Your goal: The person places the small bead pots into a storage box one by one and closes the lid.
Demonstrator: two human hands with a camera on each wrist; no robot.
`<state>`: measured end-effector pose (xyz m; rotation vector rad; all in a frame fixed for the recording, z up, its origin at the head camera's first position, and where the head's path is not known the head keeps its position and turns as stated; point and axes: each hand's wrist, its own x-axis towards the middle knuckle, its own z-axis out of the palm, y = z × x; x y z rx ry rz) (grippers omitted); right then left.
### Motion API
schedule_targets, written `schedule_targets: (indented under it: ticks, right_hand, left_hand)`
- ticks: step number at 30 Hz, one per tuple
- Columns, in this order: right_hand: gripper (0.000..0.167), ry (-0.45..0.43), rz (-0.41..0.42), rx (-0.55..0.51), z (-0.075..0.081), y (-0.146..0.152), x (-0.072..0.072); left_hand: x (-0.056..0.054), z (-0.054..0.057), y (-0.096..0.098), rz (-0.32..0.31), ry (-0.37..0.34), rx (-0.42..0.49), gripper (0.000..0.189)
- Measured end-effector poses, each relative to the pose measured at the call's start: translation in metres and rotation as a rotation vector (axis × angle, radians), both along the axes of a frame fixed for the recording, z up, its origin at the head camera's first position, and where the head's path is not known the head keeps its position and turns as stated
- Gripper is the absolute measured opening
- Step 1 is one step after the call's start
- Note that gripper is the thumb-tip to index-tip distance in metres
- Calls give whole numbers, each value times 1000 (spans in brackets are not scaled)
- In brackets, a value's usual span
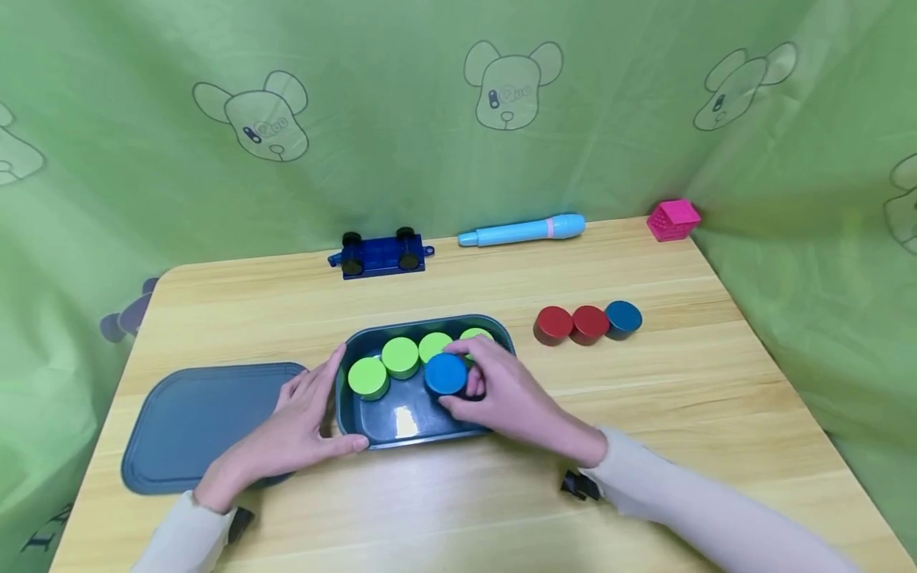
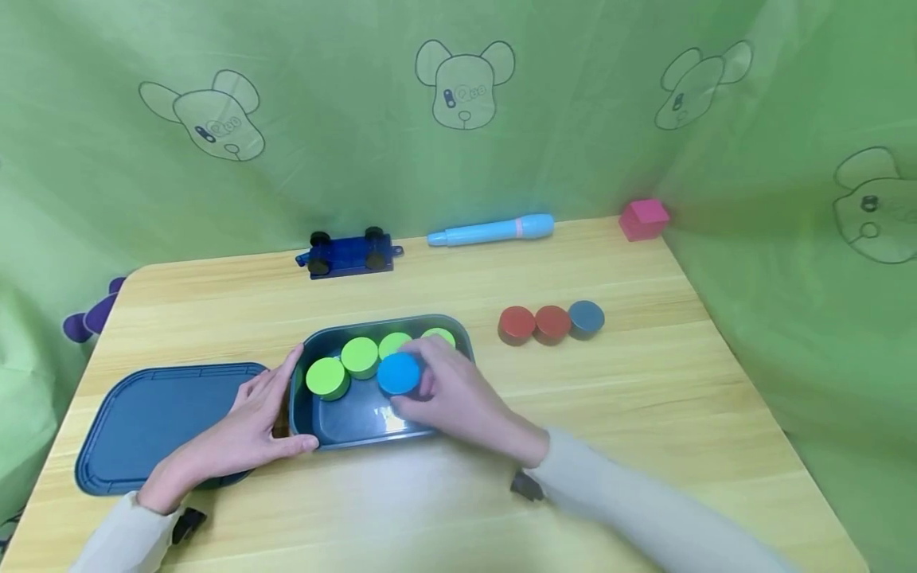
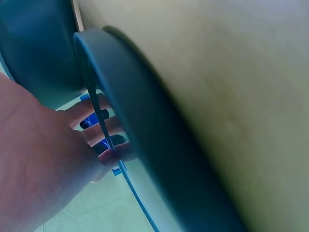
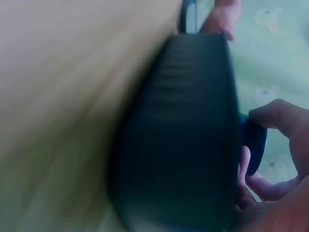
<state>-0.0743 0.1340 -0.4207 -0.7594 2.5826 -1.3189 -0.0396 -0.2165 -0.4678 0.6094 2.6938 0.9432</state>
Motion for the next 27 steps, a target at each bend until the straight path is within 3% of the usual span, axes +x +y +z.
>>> schedule_targets:
  ticks: [9,14,20,27]
  right_hand:
    - [57,-42,114,84,-19,-39,5]
    - [59,-52,137,136,-19,-56,5]
    - [57,-124,162,174,-15,-71,1]
    - [53,-110,172,179,-19,-79,0]
  left_hand:
    - [1,-3,0,2,-20,7,129]
    - [-1,-2,-1,-9,2,-5,130]
    - [-1,0,-1,-7,-3,-8,130]
    - [0,0,-2,-5,-9,-3,130]
